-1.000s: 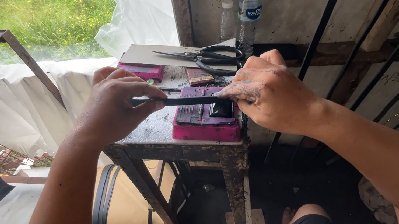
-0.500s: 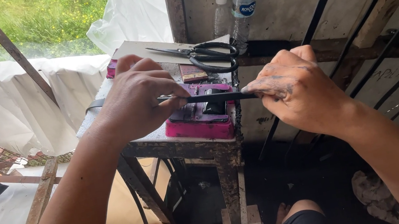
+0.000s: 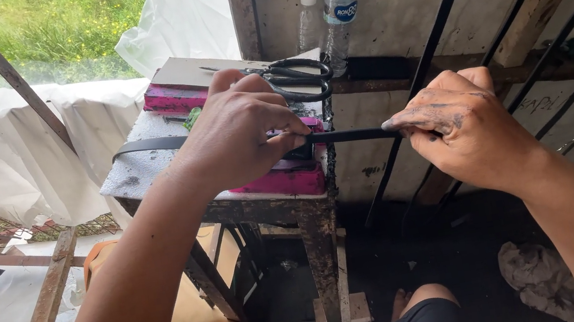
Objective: Applying edge paint to a leather strip using a roller applicator and hanging it to dry with clothespins.
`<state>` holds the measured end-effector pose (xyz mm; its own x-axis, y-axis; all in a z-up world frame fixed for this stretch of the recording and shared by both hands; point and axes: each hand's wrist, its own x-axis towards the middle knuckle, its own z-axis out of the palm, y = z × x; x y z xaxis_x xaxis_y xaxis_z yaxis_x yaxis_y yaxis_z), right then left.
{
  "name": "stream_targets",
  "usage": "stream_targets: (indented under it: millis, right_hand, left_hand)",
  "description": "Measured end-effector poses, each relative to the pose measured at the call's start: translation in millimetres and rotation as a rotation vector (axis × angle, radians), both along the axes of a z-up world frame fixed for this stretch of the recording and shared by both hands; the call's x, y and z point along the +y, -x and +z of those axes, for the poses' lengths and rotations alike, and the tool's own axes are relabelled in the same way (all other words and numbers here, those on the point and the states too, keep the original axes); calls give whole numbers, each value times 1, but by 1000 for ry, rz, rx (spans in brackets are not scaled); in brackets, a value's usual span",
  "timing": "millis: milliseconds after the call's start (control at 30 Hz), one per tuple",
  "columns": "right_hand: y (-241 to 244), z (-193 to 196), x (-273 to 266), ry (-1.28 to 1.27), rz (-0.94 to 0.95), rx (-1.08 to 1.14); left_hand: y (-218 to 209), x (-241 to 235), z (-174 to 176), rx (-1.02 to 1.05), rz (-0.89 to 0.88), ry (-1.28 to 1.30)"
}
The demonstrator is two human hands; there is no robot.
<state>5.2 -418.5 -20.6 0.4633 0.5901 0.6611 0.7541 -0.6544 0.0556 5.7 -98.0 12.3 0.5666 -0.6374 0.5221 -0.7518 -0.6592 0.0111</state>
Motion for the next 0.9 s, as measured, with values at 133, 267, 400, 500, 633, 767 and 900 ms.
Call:
stream_targets:
  millis: [133,267,400,500,633,767,900]
  right_hand:
    - [2,8,3,-29,-24,67]
    - [5,20,21,-29,19,14]
    - [2,22,51,59,59,-6]
    - [-3,17,67,62,131,-32]
    - [-7,16,72,40,147,-15]
    - [-13,14,67,16,137,7]
    - [-17,12,67,21,131,-2]
  left_hand:
    - [-1,-3,2,-28,3,-25]
    - [0,-5,7,-8,31,-13]
    - [2,-10,8,-26,31,-39]
    - [4,-9,8,-32,35,-42]
    - [6,3,8,9,72,-15]
    - [12,35,14,240,238,-25]
    - [8,78,5,285,351,78]
